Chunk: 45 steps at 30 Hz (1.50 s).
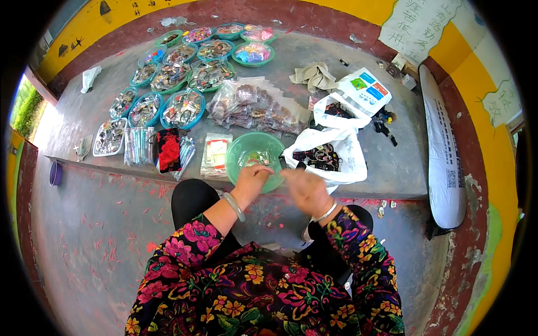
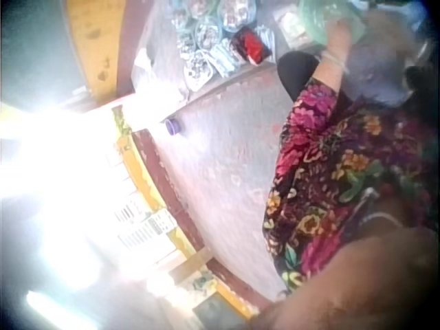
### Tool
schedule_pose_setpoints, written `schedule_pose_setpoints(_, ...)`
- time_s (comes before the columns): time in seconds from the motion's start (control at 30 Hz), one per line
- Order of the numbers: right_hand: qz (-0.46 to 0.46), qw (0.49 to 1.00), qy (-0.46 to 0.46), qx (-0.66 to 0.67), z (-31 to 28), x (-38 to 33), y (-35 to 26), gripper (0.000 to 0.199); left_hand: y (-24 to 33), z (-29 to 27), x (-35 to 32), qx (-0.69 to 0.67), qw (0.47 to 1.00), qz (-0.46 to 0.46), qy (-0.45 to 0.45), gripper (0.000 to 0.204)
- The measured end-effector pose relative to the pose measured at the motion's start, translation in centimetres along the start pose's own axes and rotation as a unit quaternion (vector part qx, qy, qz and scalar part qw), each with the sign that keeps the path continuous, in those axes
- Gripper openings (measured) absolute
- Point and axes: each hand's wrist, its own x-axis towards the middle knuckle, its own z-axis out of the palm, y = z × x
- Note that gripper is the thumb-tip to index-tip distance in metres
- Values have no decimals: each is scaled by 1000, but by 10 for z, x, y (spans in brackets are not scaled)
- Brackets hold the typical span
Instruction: The person sits on the floor and repeatedly picks small dark objects from a white bag, places them into clear plastic bags, and seals them. The person then places the filled bags into a green bowl. The workspace includes several pre-filled blue trays and a digital scale.
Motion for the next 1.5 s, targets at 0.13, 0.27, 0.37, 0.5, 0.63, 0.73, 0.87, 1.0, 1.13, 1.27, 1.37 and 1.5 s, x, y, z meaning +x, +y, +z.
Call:
schedule_pose_setpoints(0.13,228,972,3,-53,-16,1,102,15,-24,4,14,-113,990,-81,11,24)
schedule_pose_setpoints(0.27,356,887,-195,-221,-19,-44,201,17,-27,18,17,-98,992,-72,-31,25)
schedule_pose_setpoints(0.37,404,828,-289,-260,-12,-56,217,18,-20,15,18,-87,992,-78,-41,25)
schedule_pose_setpoints(0.5,359,828,-356,-242,11,-77,256,20,-20,17,22,-106,988,-101,-50,25)
schedule_pose_setpoints(0.63,378,821,-356,-238,30,-67,246,23,-17,16,21,-80,990,-100,-61,25)
schedule_pose_setpoints(0.73,396,796,-325,-321,46,-71,243,24,-5,17,19,-69,992,-77,-67,25)
schedule_pose_setpoints(0.87,430,787,-314,-310,47,-72,258,21,-3,12,19,-44,991,-88,-86,25)
schedule_pose_setpoints(1.0,461,835,-266,-141,9,-60,263,25,2,10,17,-81,985,-124,-89,25)
schedule_pose_setpoints(1.13,484,838,-248,39,-23,-63,262,28,-6,10,16,-94,987,-92,-90,26)
schedule_pose_setpoints(1.27,554,767,-97,309,-44,-45,225,22,-19,10,21,-74,990,-77,-94,26)
schedule_pose_setpoints(1.37,489,743,-42,454,-52,-26,180,17,-18,11,20,-70,992,-54,-85,27)
schedule_pose_setpoints(1.5,395,697,23,597,-51,-8,135,17,-22,11,21,-63,995,-37,-73,30)
